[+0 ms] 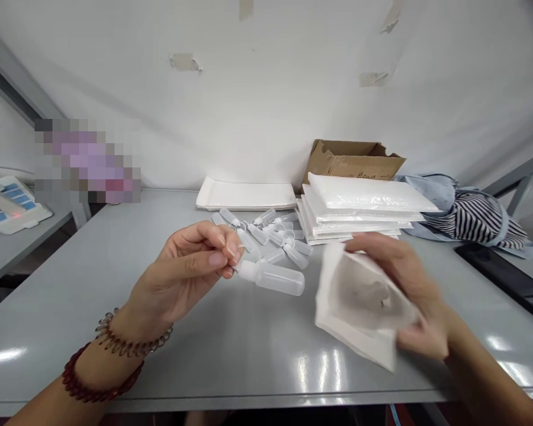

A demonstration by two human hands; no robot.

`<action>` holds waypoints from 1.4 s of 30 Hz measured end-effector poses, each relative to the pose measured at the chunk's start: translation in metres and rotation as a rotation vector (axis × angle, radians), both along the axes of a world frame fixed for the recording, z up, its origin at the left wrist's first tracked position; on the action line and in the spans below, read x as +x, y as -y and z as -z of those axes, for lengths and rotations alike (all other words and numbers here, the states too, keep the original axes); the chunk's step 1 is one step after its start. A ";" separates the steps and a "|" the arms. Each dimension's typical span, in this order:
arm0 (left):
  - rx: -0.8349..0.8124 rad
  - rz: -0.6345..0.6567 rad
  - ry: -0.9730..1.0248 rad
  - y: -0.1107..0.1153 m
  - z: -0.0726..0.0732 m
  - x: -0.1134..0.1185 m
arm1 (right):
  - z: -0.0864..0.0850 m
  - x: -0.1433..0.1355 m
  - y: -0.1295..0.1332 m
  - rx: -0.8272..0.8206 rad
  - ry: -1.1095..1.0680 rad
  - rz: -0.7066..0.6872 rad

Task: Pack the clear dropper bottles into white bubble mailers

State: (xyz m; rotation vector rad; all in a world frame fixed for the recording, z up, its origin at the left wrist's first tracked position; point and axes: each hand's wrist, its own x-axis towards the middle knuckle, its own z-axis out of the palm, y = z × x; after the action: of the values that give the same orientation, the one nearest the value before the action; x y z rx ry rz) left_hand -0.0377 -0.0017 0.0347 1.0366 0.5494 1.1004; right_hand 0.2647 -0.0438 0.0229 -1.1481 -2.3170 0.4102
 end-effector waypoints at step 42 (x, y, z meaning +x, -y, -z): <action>0.989 0.147 -1.242 0.008 0.061 0.036 | 0.023 -0.033 -0.012 -0.184 0.368 -0.115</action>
State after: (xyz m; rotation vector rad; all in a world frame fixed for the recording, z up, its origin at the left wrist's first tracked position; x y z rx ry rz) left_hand -0.0013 -0.0094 -0.0260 2.6163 0.8766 0.4226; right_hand 0.2318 -0.0319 0.0002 -1.2688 -2.7202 0.4971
